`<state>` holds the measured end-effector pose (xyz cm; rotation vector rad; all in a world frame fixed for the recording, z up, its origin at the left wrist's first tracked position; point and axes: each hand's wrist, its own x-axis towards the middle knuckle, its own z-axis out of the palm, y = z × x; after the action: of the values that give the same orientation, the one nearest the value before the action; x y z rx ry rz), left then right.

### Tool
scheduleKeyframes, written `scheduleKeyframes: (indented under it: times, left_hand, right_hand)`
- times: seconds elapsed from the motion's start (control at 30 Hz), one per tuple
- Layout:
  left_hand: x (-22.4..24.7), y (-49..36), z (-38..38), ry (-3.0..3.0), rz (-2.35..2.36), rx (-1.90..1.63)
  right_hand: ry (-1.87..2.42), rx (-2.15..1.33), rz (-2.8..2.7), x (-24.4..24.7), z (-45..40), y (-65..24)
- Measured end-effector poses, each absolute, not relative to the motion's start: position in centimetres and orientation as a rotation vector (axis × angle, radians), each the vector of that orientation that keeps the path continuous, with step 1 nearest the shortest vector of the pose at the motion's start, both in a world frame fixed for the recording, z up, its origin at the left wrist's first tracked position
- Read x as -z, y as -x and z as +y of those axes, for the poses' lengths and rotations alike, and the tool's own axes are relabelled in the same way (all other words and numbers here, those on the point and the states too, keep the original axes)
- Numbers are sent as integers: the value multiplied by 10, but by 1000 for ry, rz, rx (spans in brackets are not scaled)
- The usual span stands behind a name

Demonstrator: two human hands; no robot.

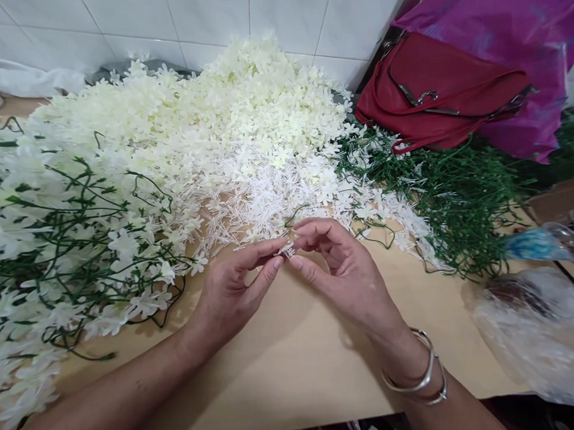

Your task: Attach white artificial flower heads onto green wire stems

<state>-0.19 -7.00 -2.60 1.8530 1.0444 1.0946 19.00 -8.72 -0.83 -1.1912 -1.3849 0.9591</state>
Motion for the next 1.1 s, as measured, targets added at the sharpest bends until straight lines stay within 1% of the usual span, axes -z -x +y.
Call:
scheduleKeyframes:
  times: [0.2,0.43,0.63,0.73,0.83,0.93,1.1]
  left_hand:
    - [20,0,-72,-1915,929,-1085]
    - [22,-2,-75,-1828,866,-1082]
    - [24,0,-77,-1968,840,-1107]
    - [23,-1,-76,-1948,831,-1098]
    - [24,-1,-74,-1884,857,-1068]
    - [26,0,-68,-1855,946,-1120]
    - [24,1,-55,-2074,1073,-1208]
  right_hand:
    - [1261,-989,-1398,11,-86,-192]
    - [1159,-939,-1388,11,-83,-191]
    - [1142,-923,-1418,17,-83,-192]
    - [1173,-883,-1447,19,-83,-192]
    - [1204,-912,-1355,21,-80,-195]
    - [1272,-858,-1251,24,-74,-201]
    - [1295,-759,-1243,22,-67,-213]
